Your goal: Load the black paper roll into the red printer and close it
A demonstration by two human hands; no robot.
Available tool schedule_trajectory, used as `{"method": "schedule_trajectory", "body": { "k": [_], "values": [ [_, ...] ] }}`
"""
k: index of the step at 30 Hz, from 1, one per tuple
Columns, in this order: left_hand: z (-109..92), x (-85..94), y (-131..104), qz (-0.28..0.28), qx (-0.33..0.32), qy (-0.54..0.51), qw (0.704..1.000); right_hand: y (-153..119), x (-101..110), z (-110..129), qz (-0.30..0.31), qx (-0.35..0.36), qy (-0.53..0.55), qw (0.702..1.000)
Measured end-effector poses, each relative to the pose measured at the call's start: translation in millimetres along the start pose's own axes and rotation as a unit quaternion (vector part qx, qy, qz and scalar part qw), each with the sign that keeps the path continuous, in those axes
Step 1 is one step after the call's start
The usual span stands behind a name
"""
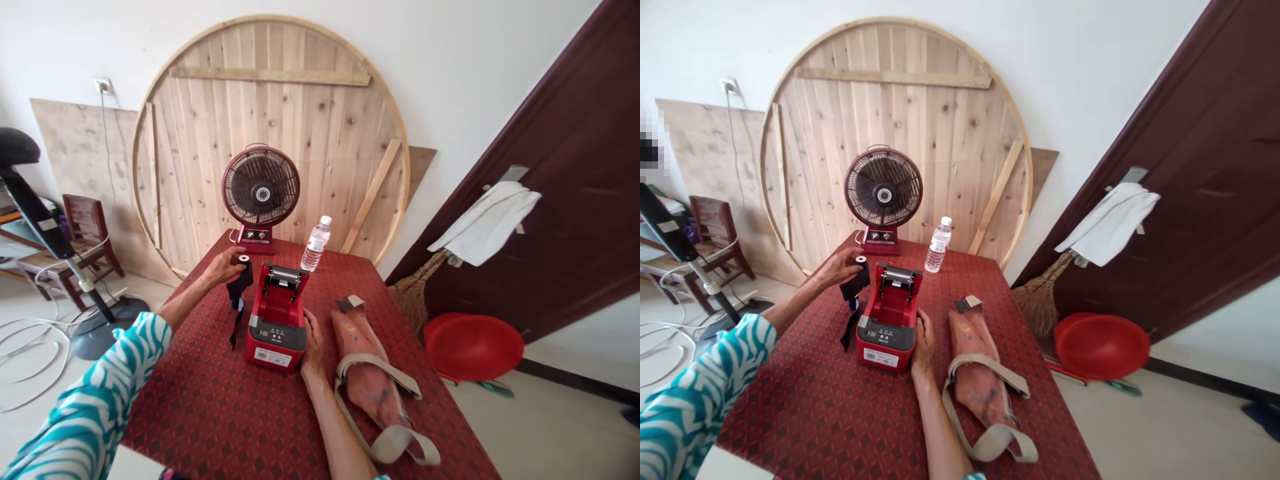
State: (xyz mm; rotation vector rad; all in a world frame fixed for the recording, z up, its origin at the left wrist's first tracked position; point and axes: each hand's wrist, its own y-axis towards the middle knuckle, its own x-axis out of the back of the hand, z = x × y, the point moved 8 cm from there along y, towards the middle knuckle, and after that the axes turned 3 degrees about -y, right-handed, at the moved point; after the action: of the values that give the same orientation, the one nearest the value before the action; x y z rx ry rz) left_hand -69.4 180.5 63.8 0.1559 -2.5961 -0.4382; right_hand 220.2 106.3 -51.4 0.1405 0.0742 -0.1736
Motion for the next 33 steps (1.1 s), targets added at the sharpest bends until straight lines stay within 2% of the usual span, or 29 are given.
{"method": "schedule_trajectory", "body": {
  "k": [4,9,11,14,19,21,24,26,29,33],
  "values": [
    [39,-25.9,5,0.004,0.038,-0.001,0.999,0,1,2,-0.002,0.005,-0.011,1.000],
    [63,-38.6,1,0.016,0.065,-0.050,0.997,0,2,1,-0.009,0.007,-0.005,1.000],
    [68,-37.5,-1,0.023,0.072,-0.081,0.994,0,1,-1,-0.008,0.004,-0.001,1.000],
    [74,-27.0,-12,0.008,0.083,-0.132,0.988,0,1,-4,-0.010,-0.006,0.002,1.000],
    [84,-5.4,-53,-0.027,0.102,-0.205,0.973,0,0,-10,-0.014,-0.028,0.016,0.999],
    [85,-6.4,-70,-0.011,0.098,-0.238,0.966,0,-1,-9,-0.010,-0.023,0.016,1.000],
    [75,-19.5,-86,0.049,0.071,-0.255,0.963,-2,-2,-5,-0.010,-0.016,0.009,1.000],
    [68,-26.2,-91,0.066,0.064,-0.200,0.976,-3,-2,-3,-0.010,-0.017,0.009,1.000],
    [61,-27.5,-94,0.054,0.083,-0.128,0.987,-3,-1,-2,-0.015,-0.018,0.006,1.000],
    [42,-26.5,-102,0.076,0.108,-0.246,0.960,-3,-2,-2,-0.010,-0.013,0.003,1.000]
  ]
}}
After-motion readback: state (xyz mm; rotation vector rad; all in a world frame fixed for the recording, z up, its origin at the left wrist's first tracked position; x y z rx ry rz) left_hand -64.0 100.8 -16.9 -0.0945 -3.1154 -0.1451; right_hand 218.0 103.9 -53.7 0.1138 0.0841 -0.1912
